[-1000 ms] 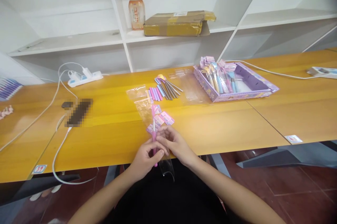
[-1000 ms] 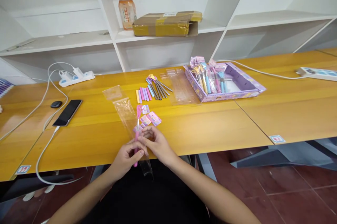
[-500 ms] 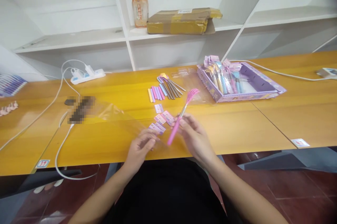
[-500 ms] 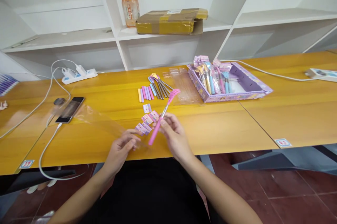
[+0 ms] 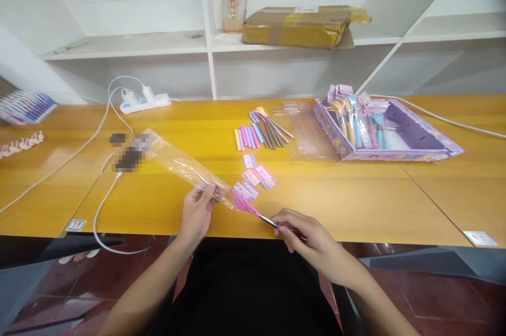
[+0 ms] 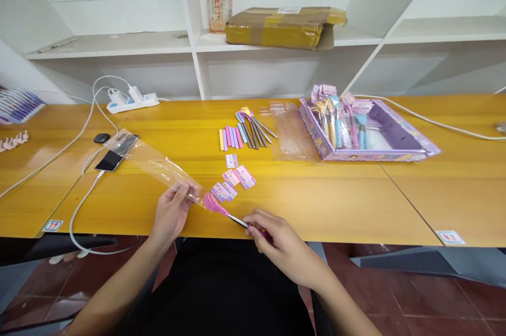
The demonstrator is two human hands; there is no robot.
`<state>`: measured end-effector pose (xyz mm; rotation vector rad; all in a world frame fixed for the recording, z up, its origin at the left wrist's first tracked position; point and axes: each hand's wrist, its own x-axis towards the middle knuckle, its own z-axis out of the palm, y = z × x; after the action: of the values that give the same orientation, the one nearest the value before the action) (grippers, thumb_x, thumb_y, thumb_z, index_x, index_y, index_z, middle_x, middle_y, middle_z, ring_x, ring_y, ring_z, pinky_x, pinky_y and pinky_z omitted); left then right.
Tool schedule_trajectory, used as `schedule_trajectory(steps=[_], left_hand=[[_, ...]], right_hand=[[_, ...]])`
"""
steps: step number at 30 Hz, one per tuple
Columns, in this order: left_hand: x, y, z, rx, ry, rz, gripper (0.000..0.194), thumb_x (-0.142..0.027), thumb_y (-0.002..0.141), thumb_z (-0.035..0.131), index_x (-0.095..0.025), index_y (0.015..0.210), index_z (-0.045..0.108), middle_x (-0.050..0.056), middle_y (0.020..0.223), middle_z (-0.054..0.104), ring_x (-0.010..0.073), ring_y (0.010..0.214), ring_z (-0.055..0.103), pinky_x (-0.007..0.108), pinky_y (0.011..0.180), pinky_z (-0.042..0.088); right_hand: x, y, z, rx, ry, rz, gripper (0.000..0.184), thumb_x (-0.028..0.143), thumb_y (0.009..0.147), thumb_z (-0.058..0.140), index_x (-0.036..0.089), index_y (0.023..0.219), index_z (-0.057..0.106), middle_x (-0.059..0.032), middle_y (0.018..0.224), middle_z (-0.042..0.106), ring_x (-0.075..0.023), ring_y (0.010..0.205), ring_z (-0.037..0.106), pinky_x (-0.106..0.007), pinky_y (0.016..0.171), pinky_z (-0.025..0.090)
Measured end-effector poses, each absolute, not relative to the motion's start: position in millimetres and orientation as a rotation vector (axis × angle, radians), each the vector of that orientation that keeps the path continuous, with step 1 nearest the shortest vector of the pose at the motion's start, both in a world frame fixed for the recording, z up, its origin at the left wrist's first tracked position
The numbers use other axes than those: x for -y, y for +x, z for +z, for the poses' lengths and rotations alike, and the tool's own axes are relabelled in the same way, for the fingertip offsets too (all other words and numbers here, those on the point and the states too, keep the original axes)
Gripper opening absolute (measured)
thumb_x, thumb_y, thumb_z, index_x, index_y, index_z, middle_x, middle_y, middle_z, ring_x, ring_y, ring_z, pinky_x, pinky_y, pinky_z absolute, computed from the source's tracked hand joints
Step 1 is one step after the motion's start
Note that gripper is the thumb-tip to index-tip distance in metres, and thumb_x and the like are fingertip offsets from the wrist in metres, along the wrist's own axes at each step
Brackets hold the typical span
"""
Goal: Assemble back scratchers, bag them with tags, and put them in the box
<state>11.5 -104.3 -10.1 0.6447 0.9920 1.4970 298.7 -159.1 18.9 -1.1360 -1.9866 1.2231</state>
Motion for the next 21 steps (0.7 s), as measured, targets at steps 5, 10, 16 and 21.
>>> schedule_trajectory(steps=[5,10,16,21], left_hand=[[104.6,15.2,-12.6,-0.973,0.613,1.447,0.038,-0.043,0.074,0.101,-0.014,0.084,0.079,0.003,0.084,0.075,0.0126,0.076,0.069,0.025,0.071,0.058],[107.4,16.3,-12.2,-0.948,0.632,1.357,0.038,-0.043,0.074,0.101,-0.014,0.089,0.082,0.005,0.086,0.077,0.0132,0.076,0.071,0.024,0.072,0.060],[114.8,16.5,-20.6,-0.947,0.764,1.212,0.041,-0.048,0.075,0.100,-0.015,0.093,0.084,0.008,0.090,0.082,0.0198,0.084,0.076,0.032,0.081,0.064],[116.1,17.0,-22.0,-0.975,0.885,1.229,0.036,-0.047,0.079,0.097,-0.015,0.086,0.083,0.008,0.085,0.081,0.0201,0.080,0.075,0.032,0.079,0.063]], right_hand=[[154.7,292.6,8.3,1.934,-1.086,1.303,0.031,0.041,0.116,0.046,0.023,0.111,0.071,-0.0026,0.095,0.066,-0.0123,0.066,0.062,-0.029,0.071,0.054],[152.8,289.7,1.7,1.892,-1.085,1.320,0.032,0.043,0.115,0.048,0.021,0.116,0.071,-0.0043,0.098,0.068,-0.0121,0.066,0.063,-0.029,0.070,0.055],[153.9,279.8,-3.9,1.851,-1.089,1.347,0.032,0.045,0.115,0.049,0.023,0.117,0.072,-0.0036,0.096,0.069,-0.0130,0.069,0.063,-0.030,0.073,0.054],[154.2,268.9,-4.5,1.646,-1.107,1.470,0.038,0.054,0.110,0.057,0.021,0.127,0.067,-0.0030,0.094,0.069,-0.0127,0.069,0.063,-0.027,0.062,0.052]])
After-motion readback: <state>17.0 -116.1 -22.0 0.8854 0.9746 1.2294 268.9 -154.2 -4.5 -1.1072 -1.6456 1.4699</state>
